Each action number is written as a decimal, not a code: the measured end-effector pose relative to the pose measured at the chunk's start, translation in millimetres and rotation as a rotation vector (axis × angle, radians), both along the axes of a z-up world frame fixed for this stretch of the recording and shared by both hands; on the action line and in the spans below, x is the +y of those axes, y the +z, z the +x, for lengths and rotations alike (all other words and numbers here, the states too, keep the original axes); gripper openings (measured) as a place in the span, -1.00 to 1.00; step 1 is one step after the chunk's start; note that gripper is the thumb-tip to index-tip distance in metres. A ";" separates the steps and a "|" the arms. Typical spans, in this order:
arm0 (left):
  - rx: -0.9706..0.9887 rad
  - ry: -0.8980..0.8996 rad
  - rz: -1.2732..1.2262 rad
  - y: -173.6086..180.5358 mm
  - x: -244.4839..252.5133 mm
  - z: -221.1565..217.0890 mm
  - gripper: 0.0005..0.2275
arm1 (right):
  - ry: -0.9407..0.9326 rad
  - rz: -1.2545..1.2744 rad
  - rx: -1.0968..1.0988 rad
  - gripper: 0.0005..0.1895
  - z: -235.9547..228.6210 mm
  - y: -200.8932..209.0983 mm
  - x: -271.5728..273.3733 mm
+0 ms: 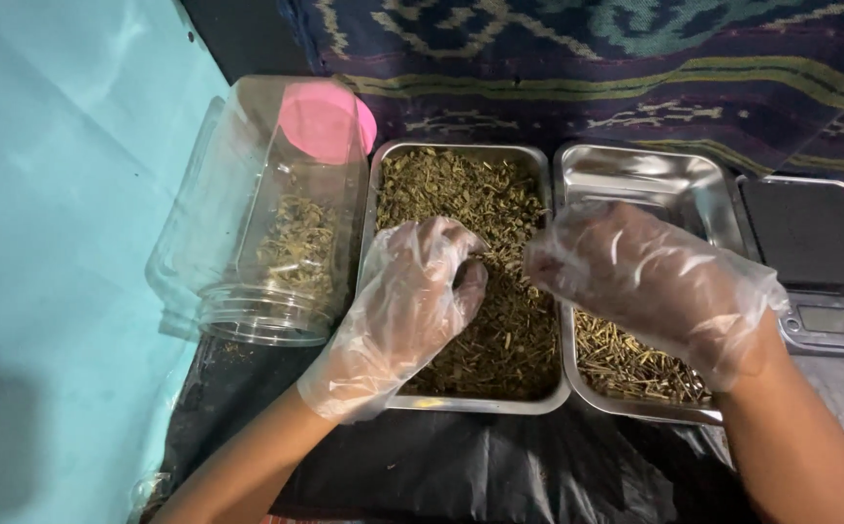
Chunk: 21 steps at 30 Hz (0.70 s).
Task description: Sorting dried tea leaves or herbs by hand to remove stems and separate different parts of the plant into trays.
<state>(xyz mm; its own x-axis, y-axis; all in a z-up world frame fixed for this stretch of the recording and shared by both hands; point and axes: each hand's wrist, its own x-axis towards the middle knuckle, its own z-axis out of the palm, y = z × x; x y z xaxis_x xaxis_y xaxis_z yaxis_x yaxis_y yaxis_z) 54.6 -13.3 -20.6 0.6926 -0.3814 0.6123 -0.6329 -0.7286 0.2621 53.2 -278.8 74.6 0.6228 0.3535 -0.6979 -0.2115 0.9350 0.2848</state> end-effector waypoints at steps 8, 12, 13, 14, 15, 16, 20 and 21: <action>-0.060 0.067 -0.069 7.6 -3.4 -3.6 -0.83 | 0.653 -0.407 -1.877 0.11 16.3 -59.8 -9.4; -0.069 0.051 -0.045 12.1 -2.8 -5.8 -0.84 | 0.592 -0.530 -1.912 -0.05 16.6 -57.4 -7.6; -0.074 0.028 -0.060 11.7 -3.0 -5.4 -0.82 | 0.688 -0.252 -1.684 -0.23 19.3 -56.4 -10.5; -0.081 0.004 -0.074 11.6 -3.4 -4.2 -0.81 | 0.763 0.012 -1.441 -0.40 22.6 -55.0 -13.5; -0.080 0.001 -0.073 10.0 -3.5 -4.2 -0.81 | 0.759 0.011 -1.441 -0.40 26.6 -64.0 -26.6; -0.088 0.012 -0.066 8.2 -3.8 -4.3 -0.79 | 0.849 0.443 -1.036 -0.24 30.3 -73.0 -39.8; -0.070 -0.021 -0.101 4.3 -4.2 -3.9 -0.80 | 0.351 0.025 -0.518 0.01 0.3 -19.5 -8.2; -0.072 -0.023 -0.101 3.5 -4.6 -4.6 -0.80 | 0.350 0.024 -0.519 0.01 4.1 -28.2 -17.1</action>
<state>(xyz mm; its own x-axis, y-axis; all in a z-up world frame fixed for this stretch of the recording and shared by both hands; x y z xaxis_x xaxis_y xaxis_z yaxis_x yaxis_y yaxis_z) 50.0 -17.9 -17.1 0.6374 -0.3305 0.6961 -0.6688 -0.6860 0.2868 57.3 -295.9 46.4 0.7231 0.6098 -0.3246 -0.6205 0.7798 0.0826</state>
